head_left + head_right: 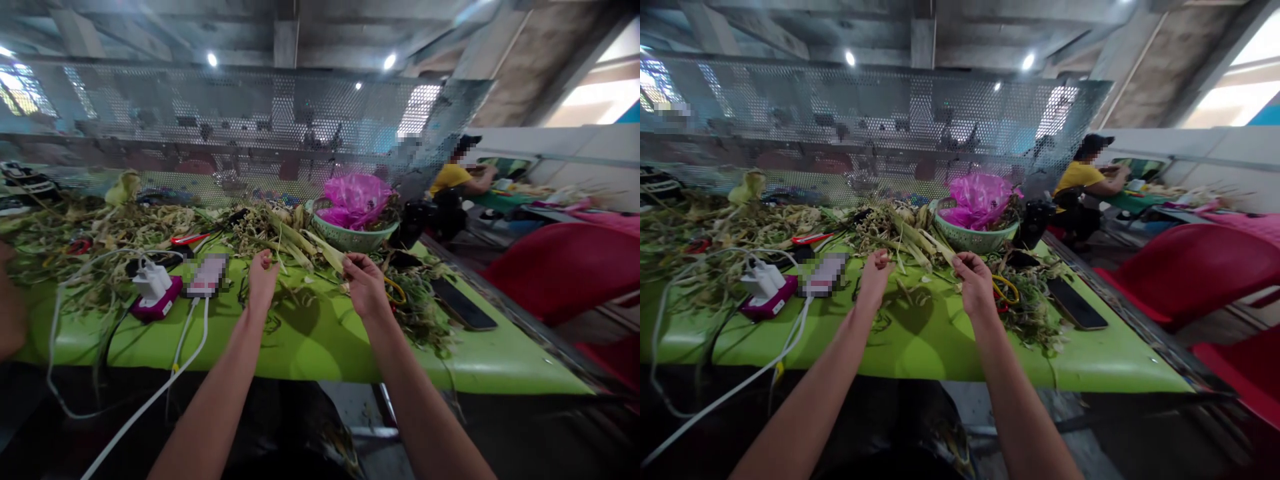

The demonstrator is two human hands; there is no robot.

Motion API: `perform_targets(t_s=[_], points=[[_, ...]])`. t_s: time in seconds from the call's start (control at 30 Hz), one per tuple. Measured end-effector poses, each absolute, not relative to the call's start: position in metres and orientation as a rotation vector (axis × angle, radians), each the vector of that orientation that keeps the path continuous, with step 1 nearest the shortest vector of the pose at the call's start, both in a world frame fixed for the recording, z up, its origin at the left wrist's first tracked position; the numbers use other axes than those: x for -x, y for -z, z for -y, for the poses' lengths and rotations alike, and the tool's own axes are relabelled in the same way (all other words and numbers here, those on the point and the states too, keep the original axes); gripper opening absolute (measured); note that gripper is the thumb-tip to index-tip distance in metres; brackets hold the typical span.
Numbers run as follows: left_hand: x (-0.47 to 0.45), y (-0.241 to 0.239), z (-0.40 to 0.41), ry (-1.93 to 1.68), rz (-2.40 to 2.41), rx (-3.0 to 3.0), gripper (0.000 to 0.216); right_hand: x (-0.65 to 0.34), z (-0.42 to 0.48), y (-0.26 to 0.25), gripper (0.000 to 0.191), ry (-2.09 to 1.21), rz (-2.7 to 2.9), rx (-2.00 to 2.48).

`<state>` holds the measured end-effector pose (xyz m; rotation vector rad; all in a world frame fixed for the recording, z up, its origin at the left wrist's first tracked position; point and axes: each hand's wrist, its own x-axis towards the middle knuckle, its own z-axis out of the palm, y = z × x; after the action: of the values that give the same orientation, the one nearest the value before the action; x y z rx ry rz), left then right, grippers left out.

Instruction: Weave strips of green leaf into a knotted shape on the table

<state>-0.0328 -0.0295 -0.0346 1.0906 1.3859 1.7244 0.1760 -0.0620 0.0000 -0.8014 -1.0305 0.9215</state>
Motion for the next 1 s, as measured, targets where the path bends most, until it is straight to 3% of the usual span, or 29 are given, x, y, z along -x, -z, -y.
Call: perform_targets(t_s=[0.1,0.2,0.3,0.5,0.67,0.87,1.0], points=[[0.03,0.027,0.041,-1.677,-1.615,-1.48,0.054,-0.178,0.061,0.002,0.018,-0.751,1.084,0.831],[0.022,0.015,0.057,-1.725,-1.692,-1.634,0.031,-0.176,0.064,0.003,0.012,-0.454,1.252,0.928],[0.011,0.011,0.065,-1.589,-1.455,-1.681,0.019,-0.169,0.07,0.0,0.002,-0.09,1.493,1.008],[-0.005,0.018,0.059,-1.312,-0.942,-1.428,0.023,-0.152,0.081,0.0,0.015,0.259,1.918,1.027],[-0.002,0.013,0.061,-1.332,-0.969,-1.269,0.012,-0.147,0.081,0.003,0.017,0.169,1.991,0.979],[0.001,0.01,0.065,-1.313,-1.017,-1.206,0.012,-0.15,0.076,0.004,0.016,-0.123,1.914,0.937],[0.001,0.009,0.068,-1.278,-1.003,-1.184,0.014,-0.15,0.076,0.004,0.012,-0.138,1.89,0.956]])
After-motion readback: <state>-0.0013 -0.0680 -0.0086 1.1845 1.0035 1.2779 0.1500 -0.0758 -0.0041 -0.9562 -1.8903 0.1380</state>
